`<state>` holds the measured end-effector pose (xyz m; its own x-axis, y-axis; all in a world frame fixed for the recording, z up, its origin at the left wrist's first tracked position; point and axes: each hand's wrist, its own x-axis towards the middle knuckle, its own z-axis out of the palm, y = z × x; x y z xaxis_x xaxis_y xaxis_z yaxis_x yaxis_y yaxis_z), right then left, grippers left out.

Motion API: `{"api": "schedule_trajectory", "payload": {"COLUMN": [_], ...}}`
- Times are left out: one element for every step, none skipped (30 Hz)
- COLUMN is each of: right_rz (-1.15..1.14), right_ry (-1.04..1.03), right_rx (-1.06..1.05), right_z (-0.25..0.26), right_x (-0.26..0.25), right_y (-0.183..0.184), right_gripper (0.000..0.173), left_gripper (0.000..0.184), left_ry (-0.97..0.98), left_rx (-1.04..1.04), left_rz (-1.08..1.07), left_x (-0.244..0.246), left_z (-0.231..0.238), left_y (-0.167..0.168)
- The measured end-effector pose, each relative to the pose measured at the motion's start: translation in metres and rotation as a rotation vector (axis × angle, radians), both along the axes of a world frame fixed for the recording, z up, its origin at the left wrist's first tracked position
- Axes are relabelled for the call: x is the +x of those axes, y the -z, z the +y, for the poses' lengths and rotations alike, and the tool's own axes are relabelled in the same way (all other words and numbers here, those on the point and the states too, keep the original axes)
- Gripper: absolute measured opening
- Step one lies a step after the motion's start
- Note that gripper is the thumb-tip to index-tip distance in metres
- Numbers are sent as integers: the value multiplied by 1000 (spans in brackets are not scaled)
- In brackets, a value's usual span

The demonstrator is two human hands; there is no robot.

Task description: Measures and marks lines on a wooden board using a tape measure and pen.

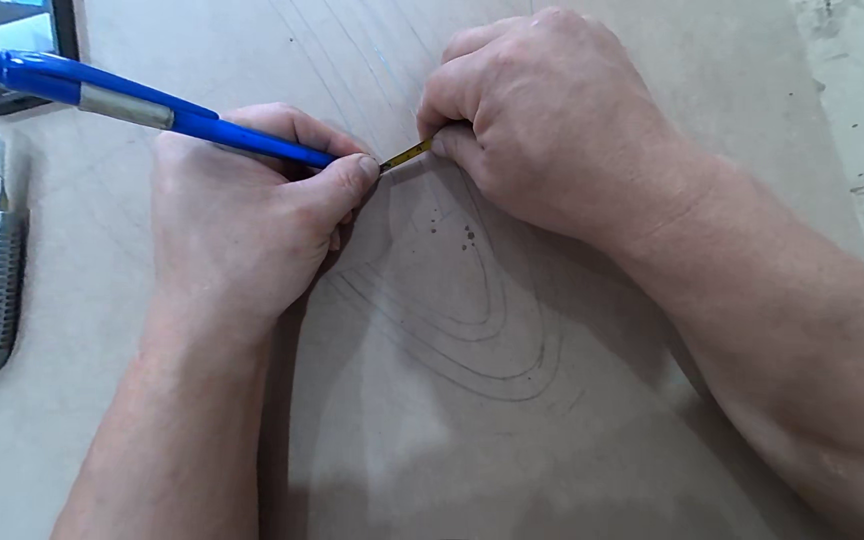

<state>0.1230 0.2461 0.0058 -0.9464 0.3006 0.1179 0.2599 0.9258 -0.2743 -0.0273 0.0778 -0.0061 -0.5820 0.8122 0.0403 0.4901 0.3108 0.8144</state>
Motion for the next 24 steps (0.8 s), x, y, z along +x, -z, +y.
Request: {"api": "schedule_trajectory", "payload": {"right_rz": [2,5,8,8,6,4,4,6,9,13,17,19,22,25,32,40,47,52,57,61,64,66,70,75], "right_ry": [-3,-4,-4,-3,-2,-1,0,1,1,-1,-4,-4,-4,-6,-8,-9,-9,-9,-12,-13,-13,-10,-9,-10], "right_rx": [2,6,9,9,10,11,12,15,17,19,25,28,25,19,16,14,12,11,12,17,19,21,21,17], "right_z": [-1,-2,-3,-4,-5,-7,-8,-9,-10,-11,-12,-13,-14,-14,-16,-16,-17,-19,-20,-21,-22,-23,-25,-26], "right_x": [1,2,4,5,7,8,10,11,12,14,15,16,18,19,20,22,23,25,27,28,30,32,34,36], "right_y": [0,0,1,1,0,0,0,1,1,1,1,1,2,2,2,2,2,3,3,3,3,3,4,4], "right_gripper": [22,22,22,22,22,23,22,22,22,22,22,22,22,22,22,22,22,22,22,21,21,21,21,21], "left_gripper": [9,9,9,9,9,9,8,8,7,7,7,7,6,6,6,6,6,5,5,5,5,5,6,6], "left_ry": [1,5,11,16,19,20,21,25,32,38,39,36,34,31,28,31,35,36,36,35,33,33,35,37], "left_rx": [-2,1,6,7,8,7,10,17,22,25,27,26,22,15,9,7,12,10,4,0,-4,-3,-5,-4], "left_rz": [-3,-2,-2,-5,-6,-8,-11,-20,-26,-32,-35,-37,-36,-37,-39,-41,-44,-39,-36,-33,-31,-32,-33,-34], "left_x": [1,1,2,3,4,5,7,8,9,10,11,13,14,16,17,18,19,20,21,23,24,26,27,29], "left_z": [-1,-2,-3,-4,-4,-5,-6,-7,-8,-8,-9,-10,-11,-12,-13,-14,-15,-16,-17,-18,-20,-21,-22,-23], "left_y": [0,1,1,2,2,1,1,1,1,1,1,0,0,-1,-2,-2,-1,-1,0,0,0,0,0,-1]}}
